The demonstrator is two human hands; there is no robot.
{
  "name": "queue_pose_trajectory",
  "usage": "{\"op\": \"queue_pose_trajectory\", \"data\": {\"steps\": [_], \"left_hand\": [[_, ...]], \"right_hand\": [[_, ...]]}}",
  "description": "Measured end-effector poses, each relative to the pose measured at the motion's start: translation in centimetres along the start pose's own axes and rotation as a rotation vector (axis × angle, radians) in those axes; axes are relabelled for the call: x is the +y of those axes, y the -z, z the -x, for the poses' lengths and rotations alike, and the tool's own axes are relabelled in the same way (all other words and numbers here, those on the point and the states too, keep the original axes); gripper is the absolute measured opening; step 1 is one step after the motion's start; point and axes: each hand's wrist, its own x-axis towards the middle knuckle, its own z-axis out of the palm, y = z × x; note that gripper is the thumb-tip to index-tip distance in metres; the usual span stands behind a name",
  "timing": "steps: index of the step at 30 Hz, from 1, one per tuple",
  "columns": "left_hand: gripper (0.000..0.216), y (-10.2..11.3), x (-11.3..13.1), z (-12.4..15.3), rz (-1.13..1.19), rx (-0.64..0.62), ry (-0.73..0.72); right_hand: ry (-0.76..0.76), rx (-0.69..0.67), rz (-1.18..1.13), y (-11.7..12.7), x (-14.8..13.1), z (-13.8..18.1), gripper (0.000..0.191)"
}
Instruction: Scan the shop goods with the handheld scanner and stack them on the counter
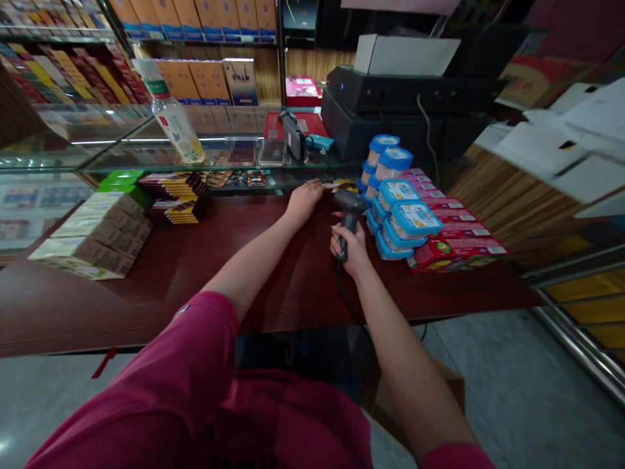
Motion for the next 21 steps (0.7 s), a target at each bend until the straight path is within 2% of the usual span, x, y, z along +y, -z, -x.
{"op": "queue_pose_trajectory", "data": {"steps": [3, 6, 9, 11, 13, 16, 21], "left_hand": [[0.036, 1.3, -1.1, 3.0, 0.152, 0.128, 0.110], [0.029, 2.5, -3.2, 6.7, 0.411, 0.264, 0.320], [0.024, 3.4, -5.4, 10.1, 0.798, 0.256, 0.549], [0.025, 3.6, -6.4, 11.7, 1.037, 0.233, 0.636], [0.026, 3.6, -7.1, 12.5, 1.151, 0.247, 0.652], [0.024, 3.2, -7.4, 12.6, 1.162, 0.290, 0.653], [0.023, 2.8, -7.5, 12.1, 1.178, 0.312, 0.665]], "right_hand": [[-0.010, -0.031, 0.020, -0.5, -0.3, 0.6, 0.048], [-0.054, -0.151, 0.023, -1.2, -0.5, 1.7, 0.048], [-0.119, -0.317, 0.056, -2.1, -0.5, 3.0, 0.045], [-0.163, -0.397, 0.098, -2.7, -0.5, 3.6, 0.044], [-0.210, -0.438, 0.139, -3.2, -0.3, 3.8, 0.045], [-0.257, -0.451, 0.165, -3.5, -0.1, 3.6, 0.044], [-0.227, -0.445, 0.177, -3.4, 0.2, 3.4, 0.039]]}}
